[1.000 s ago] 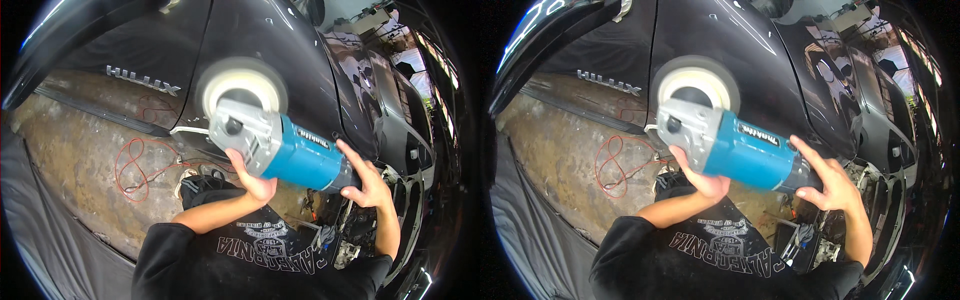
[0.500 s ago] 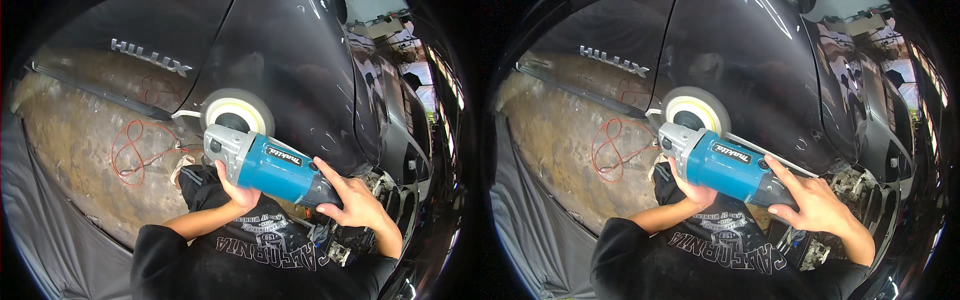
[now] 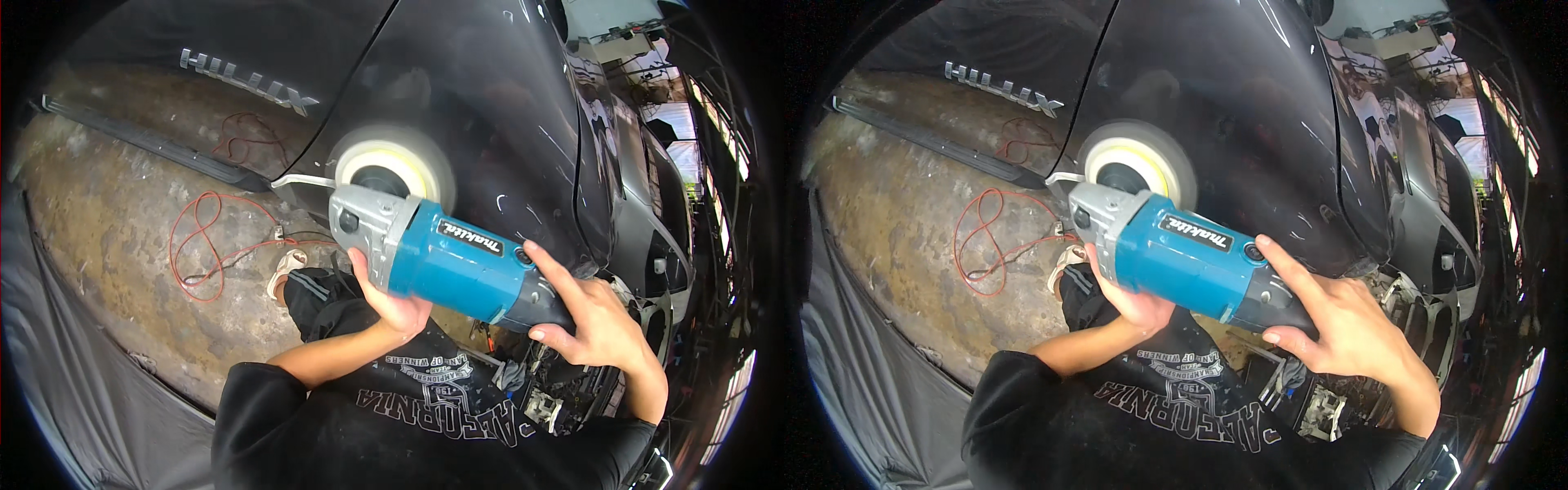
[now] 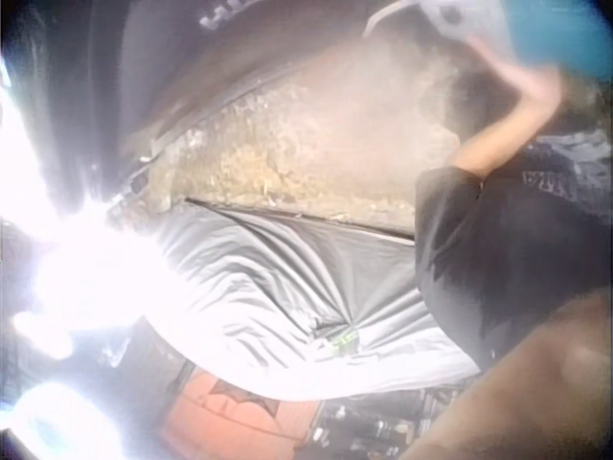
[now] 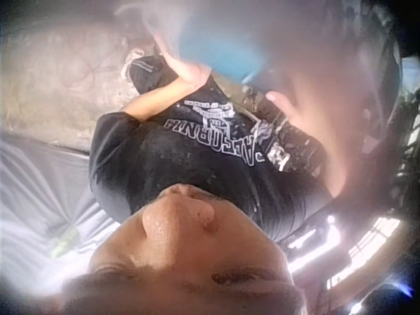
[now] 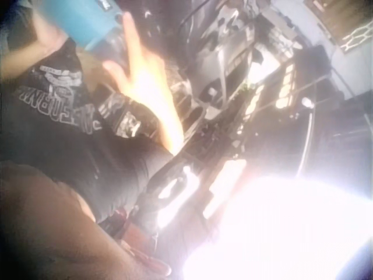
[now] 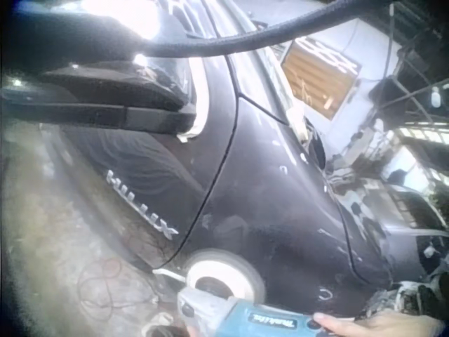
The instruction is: The person polishes the side panel and wheel arch of a dark gray truck using a circular electric polisher, moving the tool back and forth across the surface while holding it with both hands.
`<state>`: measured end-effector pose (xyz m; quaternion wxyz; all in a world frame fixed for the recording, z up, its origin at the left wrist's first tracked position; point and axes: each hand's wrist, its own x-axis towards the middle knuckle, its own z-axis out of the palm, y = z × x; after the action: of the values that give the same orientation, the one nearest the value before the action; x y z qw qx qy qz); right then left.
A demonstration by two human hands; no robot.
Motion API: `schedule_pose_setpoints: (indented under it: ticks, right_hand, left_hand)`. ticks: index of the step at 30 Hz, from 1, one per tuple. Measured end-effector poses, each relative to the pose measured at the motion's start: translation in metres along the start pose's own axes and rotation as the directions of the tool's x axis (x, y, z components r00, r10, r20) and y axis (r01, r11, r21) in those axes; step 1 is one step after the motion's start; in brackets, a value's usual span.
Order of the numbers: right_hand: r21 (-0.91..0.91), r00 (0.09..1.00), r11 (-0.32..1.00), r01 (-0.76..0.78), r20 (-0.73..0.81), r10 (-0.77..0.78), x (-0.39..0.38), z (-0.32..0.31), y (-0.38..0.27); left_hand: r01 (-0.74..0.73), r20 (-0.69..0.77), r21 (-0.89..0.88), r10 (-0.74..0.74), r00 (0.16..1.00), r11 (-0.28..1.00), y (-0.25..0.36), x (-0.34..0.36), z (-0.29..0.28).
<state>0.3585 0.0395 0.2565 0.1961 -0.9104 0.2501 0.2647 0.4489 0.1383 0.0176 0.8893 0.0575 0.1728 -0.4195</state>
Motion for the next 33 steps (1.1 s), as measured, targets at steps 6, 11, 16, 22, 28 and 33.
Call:
schedule_pose_setpoints:
  ticks: [6, 11, 16, 22, 28, 33]
  right_hand:
    - [0.017, 0.999, 1.0, -0.017, 0.032, 0.016, 0.004, -0.001, 0.01]
    - [0.055, 0.984, 0.995, 0.082, -0.164, -0.072, -0.008, -0.029, 0.022]
    - [-0.059, 0.974, 0.997, 0.041, -0.22, -0.053, -0.017, -0.05, 0.015]
    - [0.052, 0.99, 0.995, 0.084, -0.12, -0.077, -0.011, -0.031, 0.032]
    - [0.05, 0.999, 0.997, -0.052, 0.006, 0.052, -0.016, -0.021, 0.04]
    - [0.09, 0.962, 0.982, 0.165, -0.232, -0.141, -0.017, -0.028, 0.054]
  left_hand:
    - [0.052, -0.034, 0.027, -0.051, 0.998, 0.998, -0.005, -0.002, -0.013]
    - [0.06, 0.126, -0.057, -0.052, 0.991, 0.997, 0.001, 0.015, 0.045]
    - [0.01, 0.041, -0.02, -0.009, 0.999, 1.0, -0.003, 0.023, 0.076]
    - [0.1, 0.228, -0.246, -0.043, 0.973, 0.964, -0.017, 0.008, 0.031]
    - [0.053, 0.004, -0.011, -0.053, 0.999, 0.999, -0.032, -0.011, 0.012]
    - [0.021, 0.002, 0.089, -0.021, 1.0, 0.996, -0.016, 0.009, 0.063]
